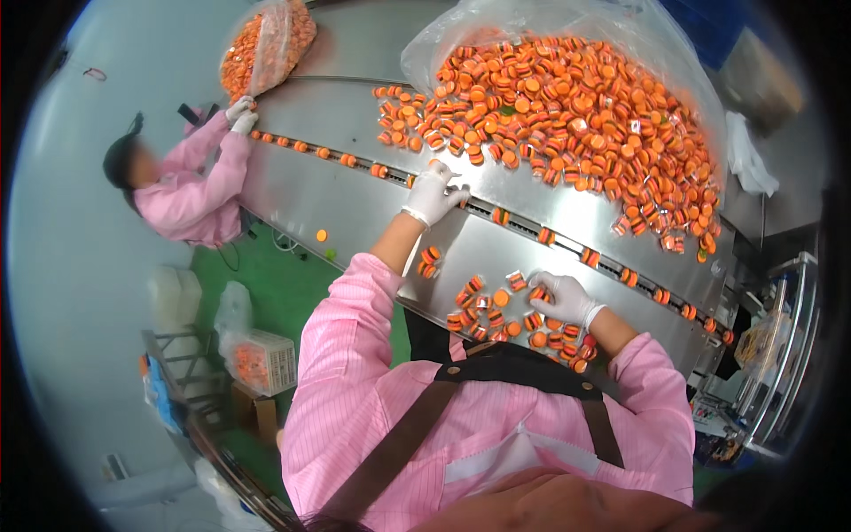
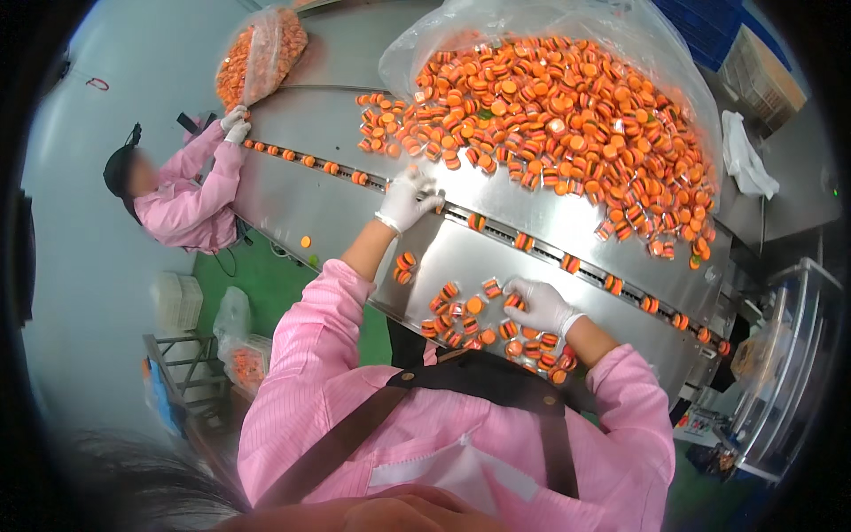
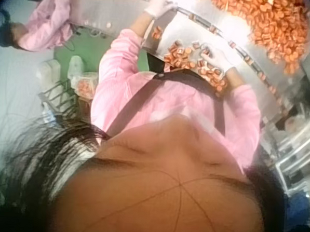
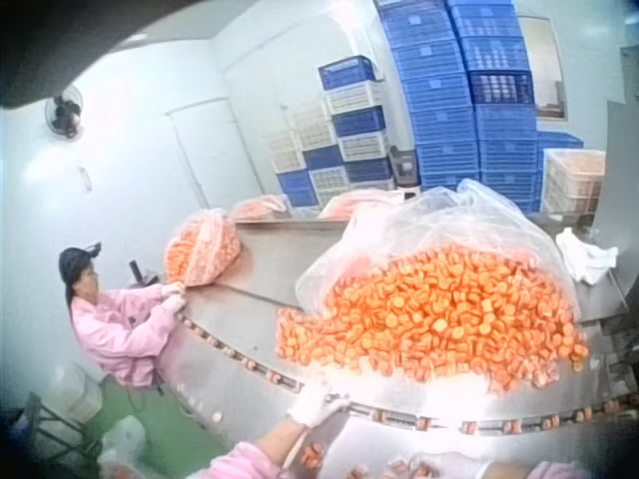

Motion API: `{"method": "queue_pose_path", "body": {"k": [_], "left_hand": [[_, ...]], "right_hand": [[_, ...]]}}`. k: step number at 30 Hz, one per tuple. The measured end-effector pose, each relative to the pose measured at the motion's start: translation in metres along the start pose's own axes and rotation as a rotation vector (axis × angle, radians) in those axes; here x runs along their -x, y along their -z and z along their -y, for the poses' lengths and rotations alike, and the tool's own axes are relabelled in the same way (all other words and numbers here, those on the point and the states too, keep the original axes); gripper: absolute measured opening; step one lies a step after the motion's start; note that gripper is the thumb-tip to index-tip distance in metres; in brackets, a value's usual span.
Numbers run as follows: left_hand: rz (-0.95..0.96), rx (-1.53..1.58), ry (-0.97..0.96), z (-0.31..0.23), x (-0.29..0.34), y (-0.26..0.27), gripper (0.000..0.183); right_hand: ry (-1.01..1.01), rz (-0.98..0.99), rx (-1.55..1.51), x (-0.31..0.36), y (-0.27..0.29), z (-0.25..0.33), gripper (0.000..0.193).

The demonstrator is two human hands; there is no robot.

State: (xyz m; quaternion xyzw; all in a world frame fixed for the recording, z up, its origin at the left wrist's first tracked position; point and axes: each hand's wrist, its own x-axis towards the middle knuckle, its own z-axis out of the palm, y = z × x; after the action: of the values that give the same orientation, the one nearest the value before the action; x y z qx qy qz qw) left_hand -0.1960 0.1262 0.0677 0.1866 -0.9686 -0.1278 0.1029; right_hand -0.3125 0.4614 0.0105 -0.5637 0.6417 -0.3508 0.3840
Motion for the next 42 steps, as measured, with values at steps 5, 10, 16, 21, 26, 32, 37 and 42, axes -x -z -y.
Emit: {"method": "queue_pose_path", "body": {"k": [5, 10, 16, 21, 26, 32, 37, 42], "left_hand": [[-0.104, -0.125, 0.178, 0.017, -0.061, -0.022, 0.045], [0.095, -0.159, 0.240, 0.001, -0.080, -0.021, 0.040], [0.048, -0.089, 0.174, 0.010, -0.064, -0.010, 0.028], [-0.081, 0.093, 0.351, 0.036, -0.026, 0.039, 0.031], [-0.087, 0.021, 0.374, 0.069, 0.017, 0.059, 0.029], [-0.079, 0.070, 0.404, 0.076, 0.057, 0.045, 0.026], [0.086, 0.132, 0.302, 0.066, 0.075, 0.036, 0.026], [0.133, 0.113, 0.309, 0.065, 0.072, 0.042, 0.027]], "right_hand": [[0.049, -0.077, -0.040, 0.000, -0.004, -0.005, 0.029], [0.119, -0.168, -0.084, -0.001, -0.016, -0.016, 0.025], [0.149, -0.220, -0.131, -0.005, -0.024, -0.028, 0.026], [0.085, -0.214, -0.159, -0.003, -0.038, -0.054, 0.028], [0.094, -0.200, -0.231, -0.003, -0.034, -0.046, 0.028], [0.107, -0.218, -0.226, -0.003, -0.032, -0.042, 0.026], [0.060, -0.177, -0.190, -0.002, -0.027, -0.035, 0.025], [0.046, -0.170, -0.235, 0.000, -0.022, -0.024, 0.024]]}}
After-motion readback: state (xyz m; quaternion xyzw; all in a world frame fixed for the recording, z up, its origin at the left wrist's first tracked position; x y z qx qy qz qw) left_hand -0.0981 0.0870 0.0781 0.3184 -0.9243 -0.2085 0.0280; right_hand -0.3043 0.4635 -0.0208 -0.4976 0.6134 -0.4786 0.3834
